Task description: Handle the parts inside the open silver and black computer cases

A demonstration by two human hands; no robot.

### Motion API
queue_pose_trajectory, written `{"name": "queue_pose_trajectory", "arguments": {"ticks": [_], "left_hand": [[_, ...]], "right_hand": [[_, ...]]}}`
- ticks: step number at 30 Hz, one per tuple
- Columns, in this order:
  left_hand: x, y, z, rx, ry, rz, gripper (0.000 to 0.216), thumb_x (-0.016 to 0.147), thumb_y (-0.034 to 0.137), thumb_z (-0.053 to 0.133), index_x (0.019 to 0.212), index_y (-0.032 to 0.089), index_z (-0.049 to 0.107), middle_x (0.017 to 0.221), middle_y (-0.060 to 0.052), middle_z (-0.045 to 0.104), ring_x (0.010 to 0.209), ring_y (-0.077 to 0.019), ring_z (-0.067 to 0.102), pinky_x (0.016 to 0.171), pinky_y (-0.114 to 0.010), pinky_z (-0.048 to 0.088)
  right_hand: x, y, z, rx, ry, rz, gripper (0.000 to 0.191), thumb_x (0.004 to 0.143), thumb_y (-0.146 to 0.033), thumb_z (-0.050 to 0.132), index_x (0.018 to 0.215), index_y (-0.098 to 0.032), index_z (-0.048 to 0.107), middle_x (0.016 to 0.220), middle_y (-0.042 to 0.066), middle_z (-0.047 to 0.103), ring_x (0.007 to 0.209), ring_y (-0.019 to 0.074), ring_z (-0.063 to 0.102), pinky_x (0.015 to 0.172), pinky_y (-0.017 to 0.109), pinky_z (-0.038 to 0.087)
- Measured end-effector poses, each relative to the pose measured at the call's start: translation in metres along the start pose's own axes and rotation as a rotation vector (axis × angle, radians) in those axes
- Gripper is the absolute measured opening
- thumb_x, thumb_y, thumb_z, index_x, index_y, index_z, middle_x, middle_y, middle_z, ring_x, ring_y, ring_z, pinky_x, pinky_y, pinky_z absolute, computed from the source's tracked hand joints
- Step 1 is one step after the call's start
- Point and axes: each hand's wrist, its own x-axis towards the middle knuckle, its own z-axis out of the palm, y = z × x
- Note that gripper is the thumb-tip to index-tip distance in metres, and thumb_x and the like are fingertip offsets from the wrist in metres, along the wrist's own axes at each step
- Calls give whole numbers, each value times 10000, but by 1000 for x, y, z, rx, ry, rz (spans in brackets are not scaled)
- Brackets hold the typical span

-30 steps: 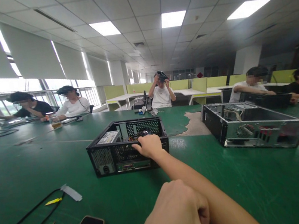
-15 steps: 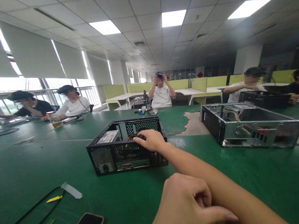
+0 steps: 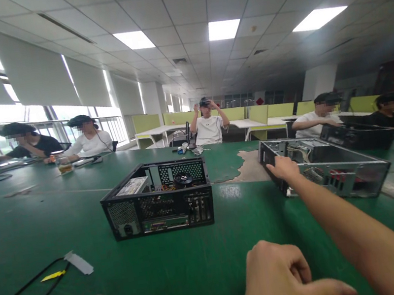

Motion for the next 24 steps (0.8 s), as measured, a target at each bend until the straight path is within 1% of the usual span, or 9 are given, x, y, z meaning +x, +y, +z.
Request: {"name": "queue_pose_trajectory", "arguments": {"ticks": [3,5,9,11,13,16,19,21,24], "left_hand": [[-1,-10,-3,67,49,-33,366,650,486,693,523,165,574,472,44,514,481,-81,463,466,-224,259],[0,-15,-7,93,64,-62,305,676,423,672,531,169,586,472,50,517,480,-75,462,477,-218,271],[0,-17,-17,113,89,-70,309,711,434,637,548,175,596,487,52,512,488,-73,454,479,-217,280],[-1,-16,-25,114,106,-73,330,732,454,617,554,177,598,493,49,510,493,-75,449,476,-221,275],[-4,-13,-34,130,126,-75,350,754,467,594,557,179,595,498,44,509,499,-80,447,476,-228,269],[-10,-7,-51,190,162,-45,379,785,497,555,577,182,591,522,35,521,517,-91,457,486,-242,268],[-18,4,-69,255,195,-1,413,804,527,521,589,179,577,529,32,520,522,-98,458,495,-248,273],[-22,14,-80,293,214,33,432,815,534,501,586,175,566,527,30,514,522,-100,454,494,-248,273],[-16,34,-95,341,228,115,444,826,519,485,562,167,545,518,27,505,518,-100,446,496,-244,277]], "right_hand": [[15,36,12,-58,-59,-7,483,842,-441,493,1165,-86,550,1155,199,588,1131,314,501,943,449,332],[25,49,18,-73,-91,-5,476,859,-434,463,1187,-99,546,1102,189,619,1079,300,546,923,437,348],[37,61,17,-73,-129,-10,413,895,-335,380,1167,-107,590,1083,195,634,1019,276,592,836,370,410],[34,63,10,-66,-153,-58,370,877,-285,407,1120,-120,632,1074,172,648,1022,256,595,833,326,415],[24,64,0,-58,-168,-108,346,860,-254,426,1079,-124,660,1059,155,660,1024,246,596,832,298,415],[-6,63,-15,-36,-171,-160,338,845,-231,426,1052,-139,677,1047,142,669,1021,246,597,828,289,417],[-51,58,-32,-8,-177,-189,332,826,-227,437,1042,-158,680,1020,135,678,989,249,610,813,293,423],[-93,49,-48,15,-187,-216,333,816,-231,444,1050,-166,672,1009,128,681,978,246,613,818,297,423],[-175,24,-85,90,-245,-327,370,824,-277,443,1107,-132,633,1043,151,663,1018,263,590,859,332,411]]}}
